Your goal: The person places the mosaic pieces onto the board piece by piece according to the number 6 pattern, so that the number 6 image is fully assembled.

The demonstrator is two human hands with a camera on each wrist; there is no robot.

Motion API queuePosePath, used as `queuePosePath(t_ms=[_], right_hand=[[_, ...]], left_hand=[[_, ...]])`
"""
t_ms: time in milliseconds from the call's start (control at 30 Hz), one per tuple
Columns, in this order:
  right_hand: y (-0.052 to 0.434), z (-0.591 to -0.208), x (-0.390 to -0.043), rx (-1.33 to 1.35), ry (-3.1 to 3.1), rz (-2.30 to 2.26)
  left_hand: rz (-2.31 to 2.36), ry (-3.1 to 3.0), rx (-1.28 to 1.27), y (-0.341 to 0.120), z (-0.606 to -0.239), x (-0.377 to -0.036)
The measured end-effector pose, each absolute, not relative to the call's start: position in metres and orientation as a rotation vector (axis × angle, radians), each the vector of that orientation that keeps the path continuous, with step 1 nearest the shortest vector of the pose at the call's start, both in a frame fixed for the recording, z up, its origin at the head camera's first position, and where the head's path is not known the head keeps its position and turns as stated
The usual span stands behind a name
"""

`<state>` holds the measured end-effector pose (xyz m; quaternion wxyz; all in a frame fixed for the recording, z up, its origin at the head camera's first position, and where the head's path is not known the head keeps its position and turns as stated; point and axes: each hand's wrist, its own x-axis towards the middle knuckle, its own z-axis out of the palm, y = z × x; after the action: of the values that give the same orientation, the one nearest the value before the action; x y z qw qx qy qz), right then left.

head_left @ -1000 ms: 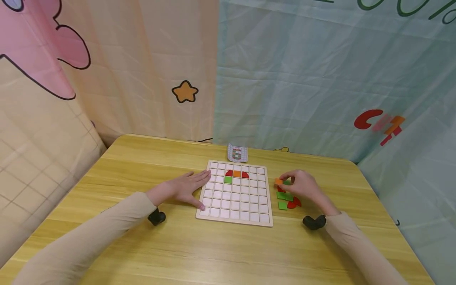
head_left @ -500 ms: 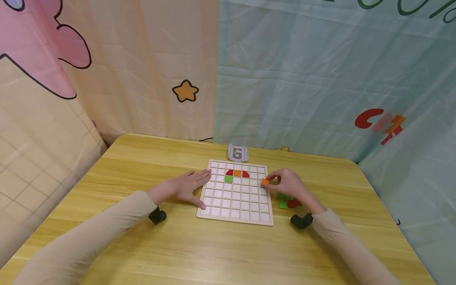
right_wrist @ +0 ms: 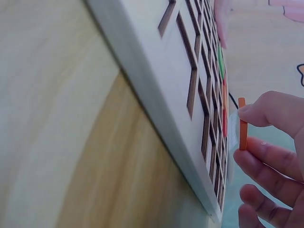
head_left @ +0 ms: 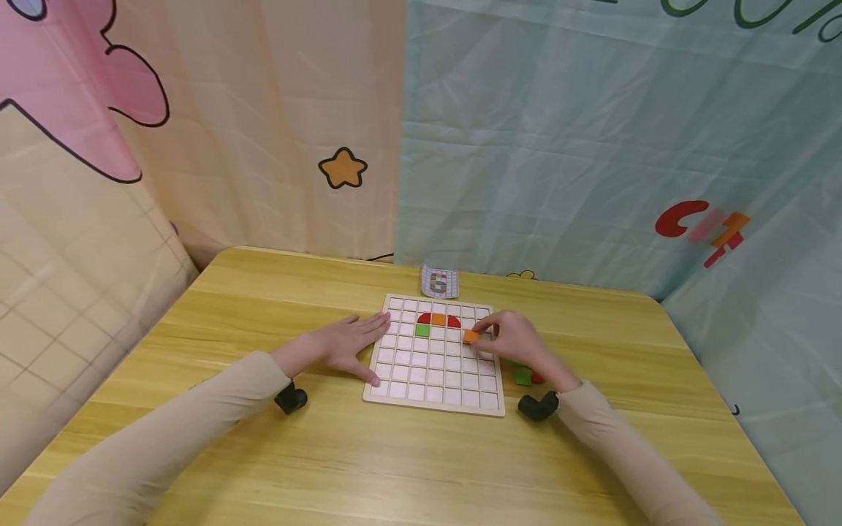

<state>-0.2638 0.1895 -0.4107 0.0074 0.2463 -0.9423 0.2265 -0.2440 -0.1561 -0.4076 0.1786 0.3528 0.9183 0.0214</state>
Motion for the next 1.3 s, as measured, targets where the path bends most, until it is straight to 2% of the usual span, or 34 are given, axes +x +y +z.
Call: queuePosePath(t_ms=[1300], right_hand=[[0.115, -0.411, -0.262, 0.850, -2.979, 0.764]], left_hand=[[0.064, 2.602, 1.011, -0.158, -0.409, -0.245]])
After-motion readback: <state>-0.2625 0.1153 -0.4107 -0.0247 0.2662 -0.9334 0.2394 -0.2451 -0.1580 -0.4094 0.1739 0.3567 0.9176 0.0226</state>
